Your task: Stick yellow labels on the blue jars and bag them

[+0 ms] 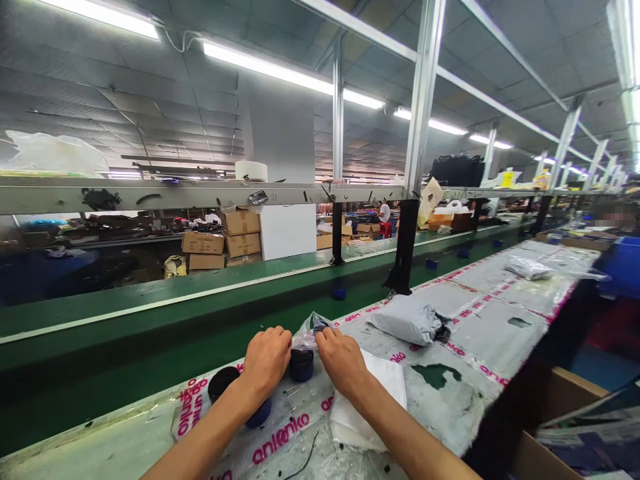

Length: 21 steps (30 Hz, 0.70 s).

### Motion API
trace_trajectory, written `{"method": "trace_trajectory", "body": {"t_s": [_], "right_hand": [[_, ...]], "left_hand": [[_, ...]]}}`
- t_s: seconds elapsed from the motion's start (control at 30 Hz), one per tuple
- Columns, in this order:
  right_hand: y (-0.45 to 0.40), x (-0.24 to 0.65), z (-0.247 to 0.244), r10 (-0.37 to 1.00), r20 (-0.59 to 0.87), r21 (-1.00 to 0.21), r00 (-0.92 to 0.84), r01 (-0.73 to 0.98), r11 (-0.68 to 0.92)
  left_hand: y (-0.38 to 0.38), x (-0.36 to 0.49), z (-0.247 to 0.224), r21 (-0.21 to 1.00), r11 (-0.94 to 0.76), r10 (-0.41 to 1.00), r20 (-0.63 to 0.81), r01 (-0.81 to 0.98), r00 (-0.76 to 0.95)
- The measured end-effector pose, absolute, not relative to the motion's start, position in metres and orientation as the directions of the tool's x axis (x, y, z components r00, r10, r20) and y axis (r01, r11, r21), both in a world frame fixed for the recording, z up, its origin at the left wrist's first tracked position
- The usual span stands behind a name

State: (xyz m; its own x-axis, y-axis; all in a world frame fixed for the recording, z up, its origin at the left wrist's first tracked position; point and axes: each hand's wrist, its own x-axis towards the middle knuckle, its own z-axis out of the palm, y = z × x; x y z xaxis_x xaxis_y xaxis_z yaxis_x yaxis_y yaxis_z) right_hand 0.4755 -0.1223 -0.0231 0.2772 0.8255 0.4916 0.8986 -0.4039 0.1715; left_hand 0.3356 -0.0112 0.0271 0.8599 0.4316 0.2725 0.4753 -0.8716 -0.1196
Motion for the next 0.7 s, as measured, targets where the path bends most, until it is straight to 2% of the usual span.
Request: {"method": "trace_trajectory", "body": {"t_s": [0.37,0.57,0.7], "right_hand": [[-0.108,0.470,-0.004,0.823,0.487,0.174,0.293,0.891,-0.420],[-0.116,0.467,-0.011,0.878,0.398,0.148,0.264,0.926,-0.346],[-0.124,0.467,-0.014,0.885,0.336,0.097,0.322,0.923,-0.373]], "left_hand": [[-0.018,0.348,0.023,-0.166,-0.773,0.551,0.305,0.613,0.777],[-0.020,0.344,0.022,-0.201,-0.823,0.476,0.268,0.532,0.838],[-0.019,0.341,0.018,-0.213,-0.858,0.418,0.240,0.468,0.876]]}}
